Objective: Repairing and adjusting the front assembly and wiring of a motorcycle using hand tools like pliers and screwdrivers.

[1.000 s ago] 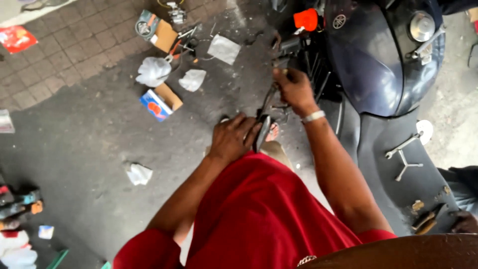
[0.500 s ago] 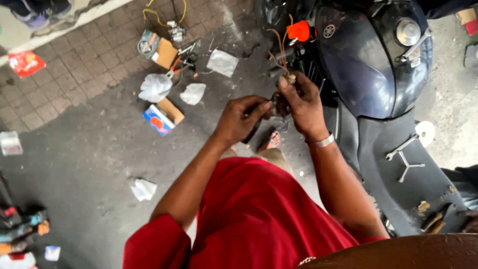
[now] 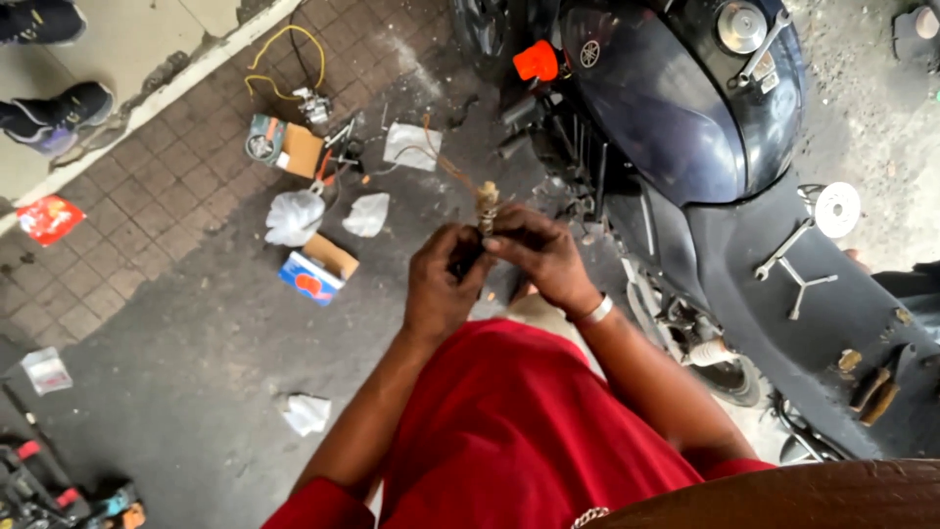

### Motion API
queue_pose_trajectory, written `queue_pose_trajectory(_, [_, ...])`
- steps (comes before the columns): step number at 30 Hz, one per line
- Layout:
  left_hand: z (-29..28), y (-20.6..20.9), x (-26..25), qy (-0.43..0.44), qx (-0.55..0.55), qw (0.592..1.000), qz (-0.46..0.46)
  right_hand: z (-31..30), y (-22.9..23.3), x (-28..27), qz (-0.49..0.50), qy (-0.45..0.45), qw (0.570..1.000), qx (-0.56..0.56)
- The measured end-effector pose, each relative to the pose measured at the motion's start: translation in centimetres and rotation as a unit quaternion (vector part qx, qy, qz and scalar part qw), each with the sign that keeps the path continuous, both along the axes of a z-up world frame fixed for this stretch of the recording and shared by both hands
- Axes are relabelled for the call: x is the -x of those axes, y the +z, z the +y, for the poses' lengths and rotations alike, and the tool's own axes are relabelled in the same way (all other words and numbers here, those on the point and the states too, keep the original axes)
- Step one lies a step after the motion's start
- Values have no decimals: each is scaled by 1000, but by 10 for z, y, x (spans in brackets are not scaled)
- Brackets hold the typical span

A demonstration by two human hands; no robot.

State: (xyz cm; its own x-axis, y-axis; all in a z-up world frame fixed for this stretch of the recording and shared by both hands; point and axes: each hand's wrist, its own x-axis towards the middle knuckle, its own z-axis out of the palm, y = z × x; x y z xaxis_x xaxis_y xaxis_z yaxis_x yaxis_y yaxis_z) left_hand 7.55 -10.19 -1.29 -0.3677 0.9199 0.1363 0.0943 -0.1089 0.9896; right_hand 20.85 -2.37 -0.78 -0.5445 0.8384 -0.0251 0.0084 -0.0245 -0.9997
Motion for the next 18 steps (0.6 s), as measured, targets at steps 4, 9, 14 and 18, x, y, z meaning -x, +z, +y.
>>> queue_pose_trajectory(4, [-4,-12,7,1,26,998,52,-5,-12,-7,25,12,1000,11])
queue_pose_trajectory(9, [-14,-22,25,-163,70,980,-89,-8,-24,-25,-16,95,995,32])
queue_pose_trajectory(14, [-26,13,23,-226,109,963,-96,-19,3,-37,-76,172,982,-19])
queue_pose_trajectory(18, [-29,1,13,-166,91,982,-4,-33,0,-21,-14,81,975,205])
